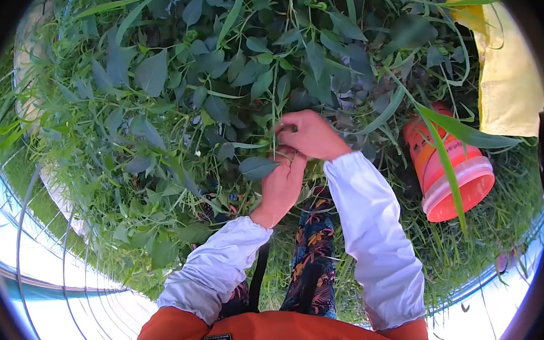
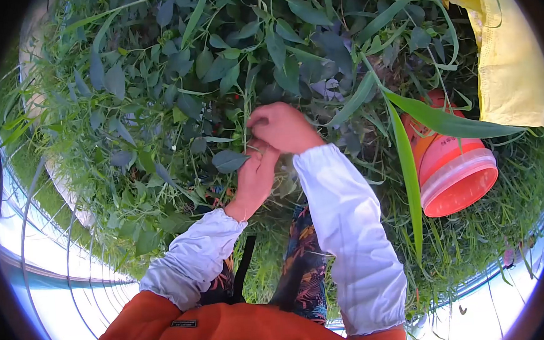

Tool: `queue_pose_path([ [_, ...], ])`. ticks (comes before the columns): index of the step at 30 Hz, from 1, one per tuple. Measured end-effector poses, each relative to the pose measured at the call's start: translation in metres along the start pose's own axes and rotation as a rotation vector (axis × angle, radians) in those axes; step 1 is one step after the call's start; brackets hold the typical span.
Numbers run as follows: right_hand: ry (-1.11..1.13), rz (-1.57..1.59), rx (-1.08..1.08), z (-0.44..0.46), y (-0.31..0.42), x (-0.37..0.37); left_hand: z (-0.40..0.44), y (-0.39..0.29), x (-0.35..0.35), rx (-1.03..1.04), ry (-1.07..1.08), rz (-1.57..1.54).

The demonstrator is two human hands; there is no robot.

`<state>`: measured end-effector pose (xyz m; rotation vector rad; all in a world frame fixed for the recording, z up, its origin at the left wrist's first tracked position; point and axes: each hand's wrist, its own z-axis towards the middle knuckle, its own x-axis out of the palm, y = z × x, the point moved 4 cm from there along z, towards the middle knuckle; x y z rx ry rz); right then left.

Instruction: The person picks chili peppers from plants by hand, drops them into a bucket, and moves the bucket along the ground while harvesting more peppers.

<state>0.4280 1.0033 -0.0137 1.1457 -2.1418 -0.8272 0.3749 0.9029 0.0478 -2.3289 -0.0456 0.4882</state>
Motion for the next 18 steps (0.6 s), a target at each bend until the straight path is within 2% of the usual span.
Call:
queue_pose_path([
  [2,0.284,0.337,0.156,0.010,-0.009,0.012,-0.004,0.011,-0.001,-0.045,0.086,0.069],
  [3,0.402,0.416,0.161,0.009,-0.002,0.012,-0.006,0.013,0.000,-0.069,0.128,0.103],
  [6,0.518,0.494,0.190,0.002,0.010,0.000,-0.010,0.011,-0.002,0.038,0.097,0.091],
  [7,0.494,0.668,0.184,0.001,0.008,0.000,-0.009,0.012,-0.002,0.027,0.099,0.051],
  [10,0.360,0.593,0.251,-0.001,0.003,-0.008,-0.006,0.019,0.000,-0.085,0.106,-0.151],
  [12,0.124,0.266,0.163,-0.006,0.006,-0.020,-0.003,0.035,0.005,-0.270,0.091,-0.399],
  [14,-0.092,-0.141,0.072,-0.025,0.019,-0.035,0.003,0.018,-0.005,-0.200,0.066,-0.413],
  [15,-0.293,-0.315,0.031,-0.035,0.000,-0.038,0.006,0.010,-0.007,-0.162,0.056,-0.420],
  [18,-0.682,-0.597,-0.502,-0.081,0.035,-0.026,0.012,0.006,-0.004,-0.121,-0.111,-0.548],
])
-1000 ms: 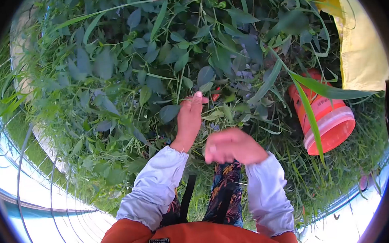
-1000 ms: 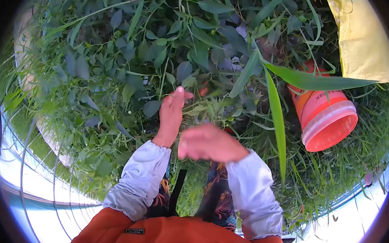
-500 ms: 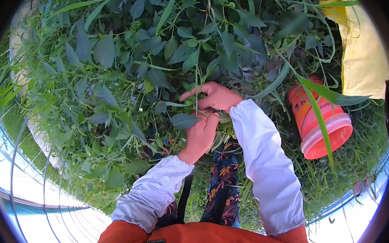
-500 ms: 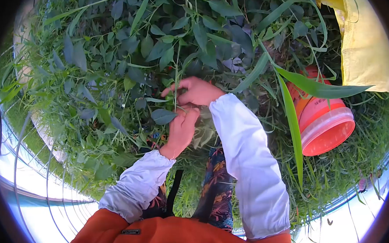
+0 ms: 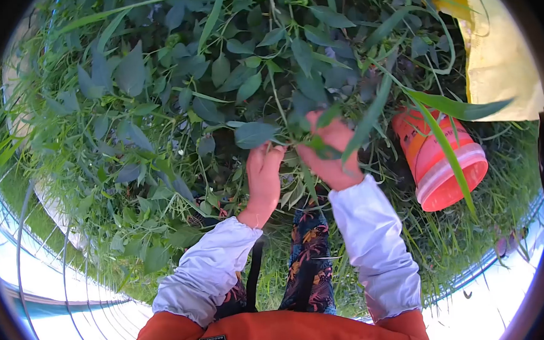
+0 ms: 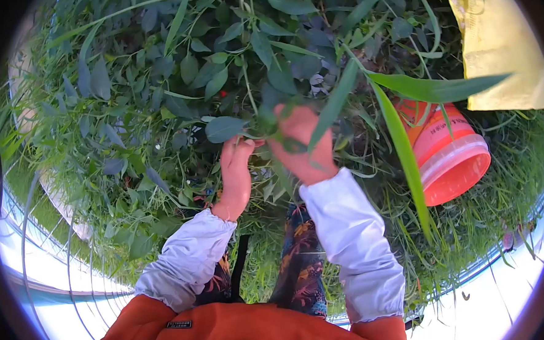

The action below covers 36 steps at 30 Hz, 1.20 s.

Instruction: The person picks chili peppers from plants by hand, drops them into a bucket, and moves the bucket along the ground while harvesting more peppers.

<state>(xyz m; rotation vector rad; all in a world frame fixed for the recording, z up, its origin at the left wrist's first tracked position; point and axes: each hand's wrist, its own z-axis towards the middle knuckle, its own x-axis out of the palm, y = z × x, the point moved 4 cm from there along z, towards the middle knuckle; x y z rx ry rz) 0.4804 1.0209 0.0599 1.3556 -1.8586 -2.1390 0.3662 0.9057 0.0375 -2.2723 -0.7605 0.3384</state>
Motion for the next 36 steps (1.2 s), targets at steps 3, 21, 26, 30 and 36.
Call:
queue_pose_path([
  [3,0.239,-0.186,0.166,-0.019,0.023,0.016,-0.008,-0.001,0.010,-0.188,-0.066,-0.067],
  [21,0.550,1.050,0.772,0.076,0.020,0.042,0.001,0.066,-0.011,-0.429,-0.050,0.345],
  [26,0.237,0.853,0.768,0.128,-0.017,0.126,-0.003,0.028,-0.002,0.141,0.108,0.721],
  [30,0.309,0.661,0.331,0.175,-0.011,0.132,-0.010,-0.032,0.007,0.438,0.176,0.956],
  [36,0.664,0.754,0.286,0.151,0.019,0.127,0.006,-0.071,-0.027,0.732,-0.190,0.366],
])
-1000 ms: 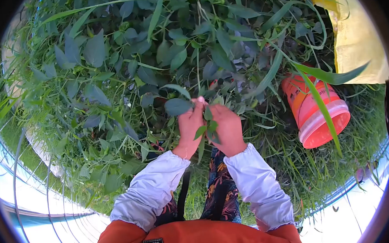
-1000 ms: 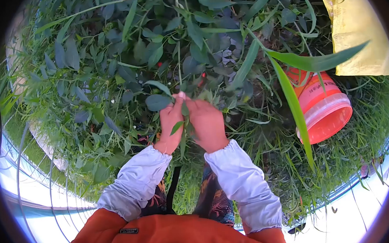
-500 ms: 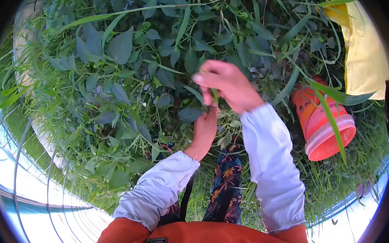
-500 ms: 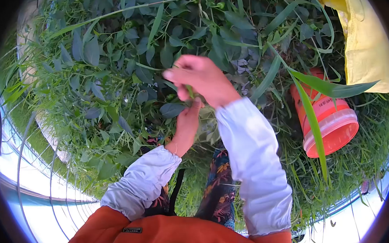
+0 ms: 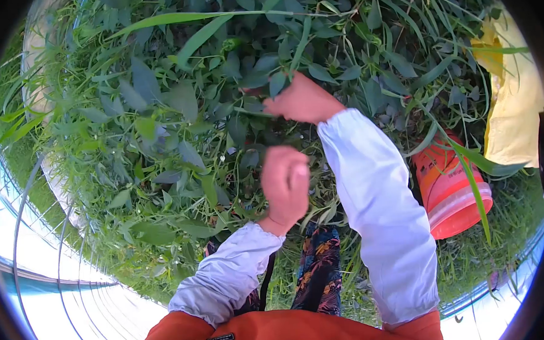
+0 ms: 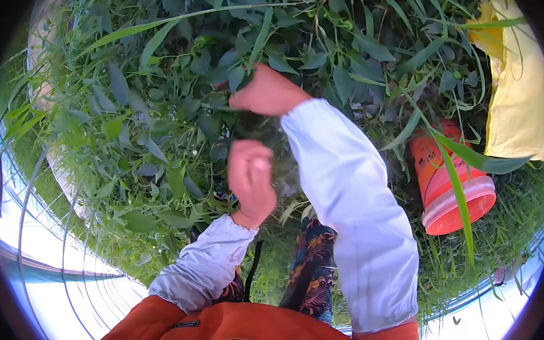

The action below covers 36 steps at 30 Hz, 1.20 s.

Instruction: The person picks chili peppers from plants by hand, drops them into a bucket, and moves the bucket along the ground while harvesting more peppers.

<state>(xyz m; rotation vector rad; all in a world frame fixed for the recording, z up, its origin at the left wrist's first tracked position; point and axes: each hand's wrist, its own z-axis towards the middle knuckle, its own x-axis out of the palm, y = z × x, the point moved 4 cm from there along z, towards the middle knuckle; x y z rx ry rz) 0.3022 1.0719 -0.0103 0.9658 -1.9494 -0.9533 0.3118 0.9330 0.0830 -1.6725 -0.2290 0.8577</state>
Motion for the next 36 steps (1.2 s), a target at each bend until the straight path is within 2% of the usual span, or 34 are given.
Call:
queue_pose_path([
  [2,0.006,-0.091,-0.078,-0.020,0.007,0.007,0.006,0.020,-0.008,-0.339,-0.225,-0.377],
  [3,-0.026,-0.069,-0.063,-0.031,0.013,0.010,0.013,0.022,-0.012,-0.418,-0.314,-0.444],
  [4,-0.078,-0.233,0.003,-0.040,0.017,0.014,0.022,0.024,-0.015,-0.494,-0.402,-0.511],
  [6,-0.185,-0.559,0.133,-0.057,0.030,0.023,0.028,0.033,-0.019,-0.486,-0.422,-0.460],
  [7,-0.206,-0.726,0.061,-0.064,0.045,0.029,0.031,0.034,-0.019,-0.476,-0.395,-0.424],
  [10,-0.296,-0.490,-0.099,-0.089,0.056,0.040,0.033,0.033,-0.019,-0.460,-0.320,-0.424],
  [11,-0.349,-0.354,-0.069,-0.089,0.049,0.038,0.031,0.033,-0.018,-0.478,-0.320,-0.440],
  [14,-0.665,-0.383,-0.048,-0.068,0.024,0.009,0.029,0.031,-0.011,-0.515,-0.313,-0.475],
  [17,-0.489,-0.528,-0.027,-0.028,0.024,-0.002,0.027,0.029,-0.010,-0.515,-0.310,-0.431],
  [20,-0.202,-0.485,0.048,-0.004,0.032,0.005,0.024,0.031,-0.012,-0.489,-0.309,-0.410],
  [21,-0.145,-0.432,0.009,0.005,0.012,0.007,0.025,0.028,-0.015,-0.411,-0.313,-0.348],
  [24,-0.150,-0.520,0.046,-0.028,0.048,0.014,0.025,0.018,-0.020,-0.183,-0.331,-0.176],
  [25,-0.145,-0.470,0.021,-0.033,0.043,0.018,0.030,0.007,-0.022,-0.039,-0.311,-0.089],
  [29,-0.252,-0.646,-0.107,-0.074,0.051,0.032,0.046,0.002,-0.026,-0.183,-0.326,-0.193],
  [31,-0.248,-0.644,-0.074,-0.096,0.051,0.038,0.047,0.007,-0.020,-0.373,-0.232,-0.304],
  [34,-0.187,-0.493,0.171,-0.118,0.042,0.037,0.040,0.021,-0.008,-0.598,-0.038,-0.373],
  [36,-0.178,-0.340,0.142,-0.130,0.029,0.037,0.027,0.035,-0.004,-0.728,0.141,-0.363],
])
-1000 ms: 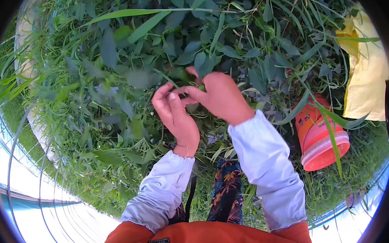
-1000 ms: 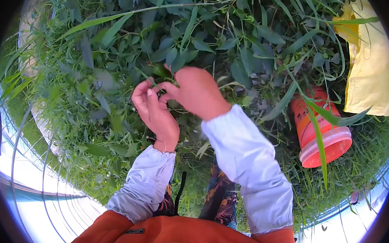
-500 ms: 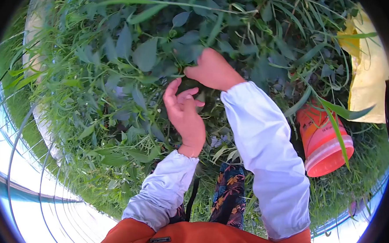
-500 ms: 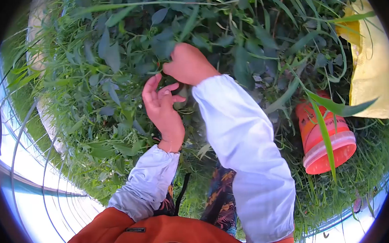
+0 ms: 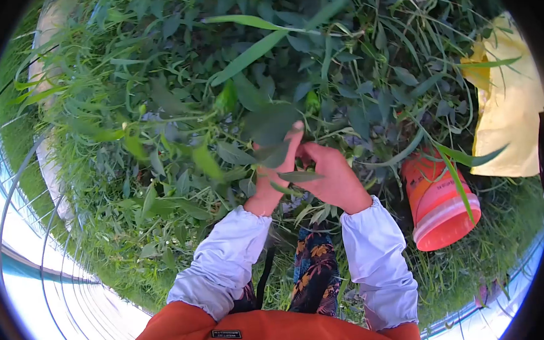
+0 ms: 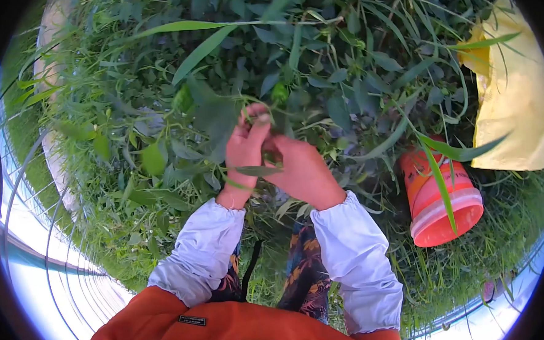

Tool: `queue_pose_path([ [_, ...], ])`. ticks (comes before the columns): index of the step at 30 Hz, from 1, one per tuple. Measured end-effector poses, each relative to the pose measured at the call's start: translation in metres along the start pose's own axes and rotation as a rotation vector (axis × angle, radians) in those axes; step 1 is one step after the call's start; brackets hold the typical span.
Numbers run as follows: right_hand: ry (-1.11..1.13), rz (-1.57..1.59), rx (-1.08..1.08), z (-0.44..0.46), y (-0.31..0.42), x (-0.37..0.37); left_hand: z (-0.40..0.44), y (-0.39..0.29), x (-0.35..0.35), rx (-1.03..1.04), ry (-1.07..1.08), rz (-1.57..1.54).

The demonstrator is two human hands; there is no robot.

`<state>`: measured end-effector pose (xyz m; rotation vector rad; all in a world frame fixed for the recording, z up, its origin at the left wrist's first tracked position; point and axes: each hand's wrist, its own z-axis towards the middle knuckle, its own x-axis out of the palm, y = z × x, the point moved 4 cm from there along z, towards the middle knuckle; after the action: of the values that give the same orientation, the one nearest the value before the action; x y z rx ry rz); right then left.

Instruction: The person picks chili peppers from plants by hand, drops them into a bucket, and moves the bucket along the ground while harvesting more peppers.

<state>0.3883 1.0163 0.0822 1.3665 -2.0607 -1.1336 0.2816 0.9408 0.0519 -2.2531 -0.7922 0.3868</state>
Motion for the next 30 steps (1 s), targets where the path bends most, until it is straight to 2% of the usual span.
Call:
queue_pose_path([
  [2,0.020,0.072,-0.028,-0.008,-0.004,0.002,-0.009,0.006,-0.001,0.319,-0.141,0.179],
  [3,0.033,0.142,-0.197,-0.009,-0.002,0.001,-0.008,0.003,-0.004,0.268,-0.172,0.159],
  [4,0.147,0.452,-0.058,-0.015,-0.008,-0.003,-0.007,0.001,-0.007,0.219,-0.201,0.140],
  [6,0.379,1.063,0.229,-0.034,-0.005,-0.013,-0.010,0.005,-0.007,0.363,-0.222,0.127],
  [8,0.198,1.289,0.032,-0.039,-0.004,-0.033,-0.023,0.002,0.001,0.514,-0.212,0.193],
  [9,0.068,1.352,-0.047,-0.038,-0.004,-0.048,-0.030,-0.001,0.005,0.349,-0.090,0.089],
  [10,-0.044,1.407,-0.113,-0.036,-0.014,-0.062,-0.030,-0.005,0.007,0.471,-0.073,0.151],
  [12,-0.167,1.553,-0.113,-0.037,-0.021,-0.088,-0.030,-0.011,0.013,0.712,-0.044,0.270],
  [15,-0.349,1.074,-0.019,-0.035,-0.027,-0.110,-0.026,-0.003,0.017,0.692,0.023,0.220],
  [18,-0.310,0.179,-0.271,-0.021,0.007,-0.092,-0.024,0.001,0.017,0.611,0.058,0.160],
  [20,-0.162,-0.086,-0.341,-0.013,0.015,-0.070,-0.023,0.007,0.011,0.572,0.041,0.142],
  [21,-0.181,-0.222,-0.363,-0.011,0.012,-0.062,-0.023,0.009,0.012,0.531,0.043,0.105],
  [22,-0.186,-0.314,-0.349,-0.011,0.012,-0.057,-0.024,0.011,0.012,0.491,0.044,0.067],
  [25,-0.192,-0.520,-0.321,-0.018,0.011,-0.049,-0.023,0.006,0.011,0.562,0.059,0.122],
  [27,-0.192,-0.409,-0.292,-0.028,0.016,-0.046,-0.028,0.012,0.016,0.485,-0.027,-0.039],
  [30,-0.233,-0.316,-0.272,-0.034,0.007,-0.042,-0.021,0.009,0.011,0.610,0.093,0.190],
])
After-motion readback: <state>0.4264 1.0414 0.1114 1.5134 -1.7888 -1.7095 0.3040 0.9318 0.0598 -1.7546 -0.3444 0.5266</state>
